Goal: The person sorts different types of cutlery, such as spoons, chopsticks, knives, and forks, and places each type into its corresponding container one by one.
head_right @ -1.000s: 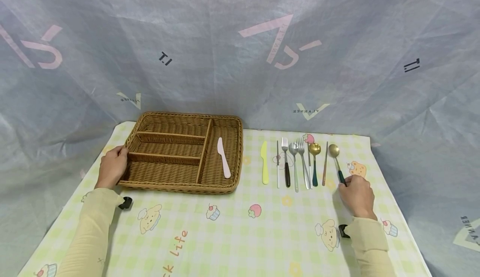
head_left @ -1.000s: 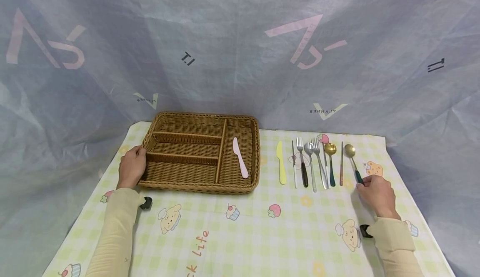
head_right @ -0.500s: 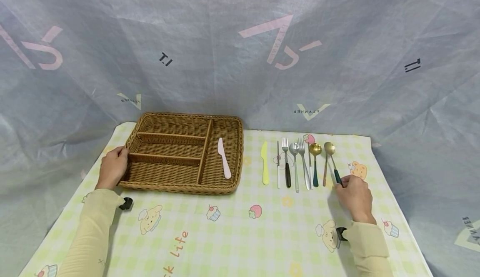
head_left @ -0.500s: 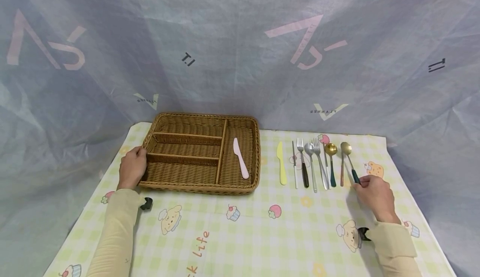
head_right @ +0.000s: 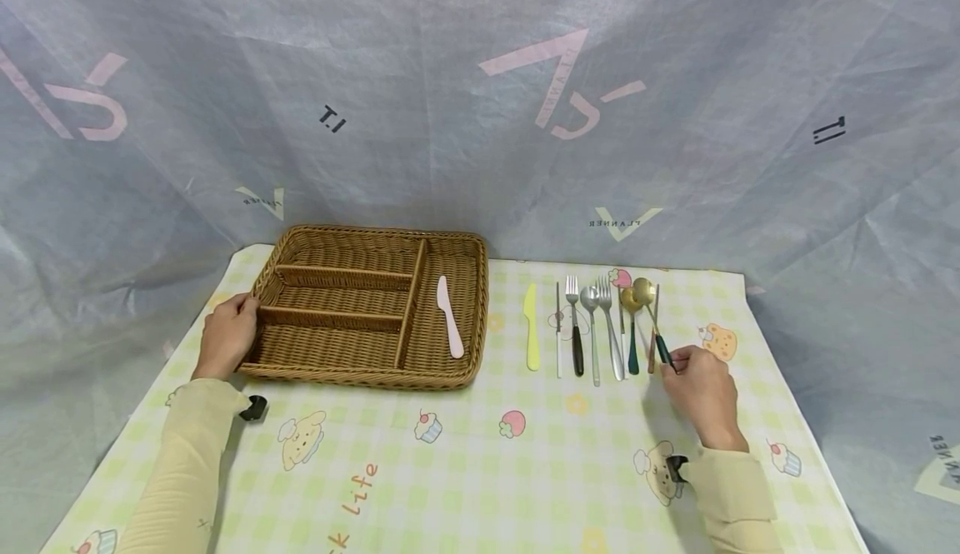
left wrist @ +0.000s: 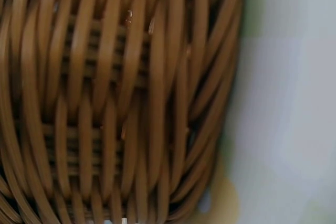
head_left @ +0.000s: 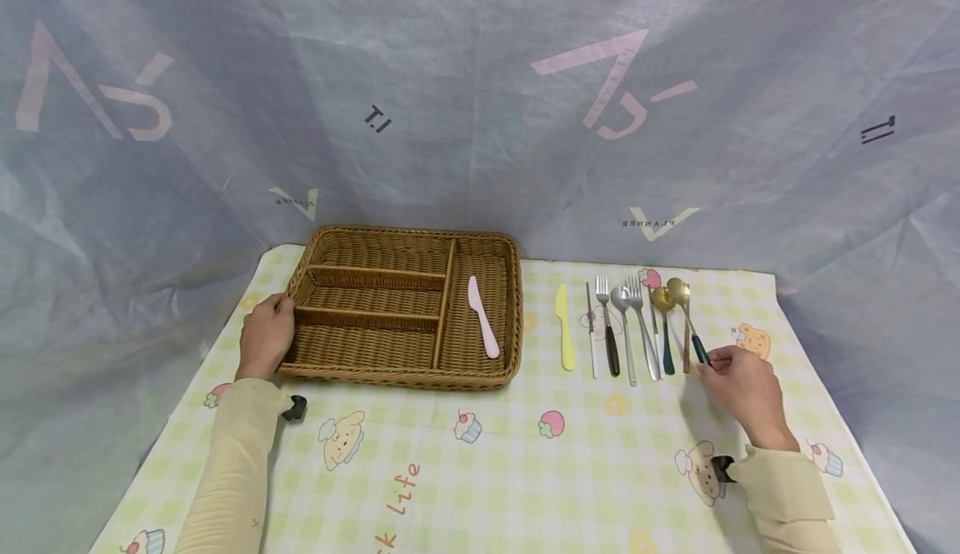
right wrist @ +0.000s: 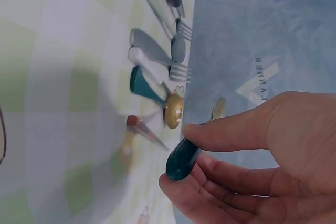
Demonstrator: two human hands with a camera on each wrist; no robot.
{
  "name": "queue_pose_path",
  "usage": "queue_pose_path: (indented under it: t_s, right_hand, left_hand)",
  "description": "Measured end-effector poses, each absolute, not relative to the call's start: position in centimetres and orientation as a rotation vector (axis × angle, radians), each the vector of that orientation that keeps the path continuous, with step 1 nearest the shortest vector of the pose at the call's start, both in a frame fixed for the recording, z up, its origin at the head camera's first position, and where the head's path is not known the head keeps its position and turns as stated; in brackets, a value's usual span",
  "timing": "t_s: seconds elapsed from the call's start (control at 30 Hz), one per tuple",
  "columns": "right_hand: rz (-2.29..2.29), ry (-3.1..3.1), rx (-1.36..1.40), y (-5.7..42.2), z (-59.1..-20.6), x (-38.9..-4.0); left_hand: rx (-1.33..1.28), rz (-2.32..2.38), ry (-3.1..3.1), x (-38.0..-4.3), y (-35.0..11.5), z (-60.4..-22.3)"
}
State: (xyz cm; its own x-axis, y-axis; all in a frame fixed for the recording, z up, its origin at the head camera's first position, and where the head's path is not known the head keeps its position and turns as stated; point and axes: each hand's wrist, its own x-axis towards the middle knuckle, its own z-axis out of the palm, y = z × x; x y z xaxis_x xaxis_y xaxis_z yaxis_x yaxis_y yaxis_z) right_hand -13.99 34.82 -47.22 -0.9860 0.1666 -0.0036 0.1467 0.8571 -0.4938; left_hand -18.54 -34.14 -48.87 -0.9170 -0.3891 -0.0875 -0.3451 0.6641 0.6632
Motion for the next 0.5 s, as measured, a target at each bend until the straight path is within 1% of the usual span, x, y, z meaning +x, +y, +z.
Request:
queue_pose_path:
  t_s: [0.5]
  right_hand:
    - [0.786, -2.967, -0.083, 32.6, -45.8, -14.2]
  left_hand:
    - [0.639, -1.116, -2.797, -18.6, -34.0, -48.7]
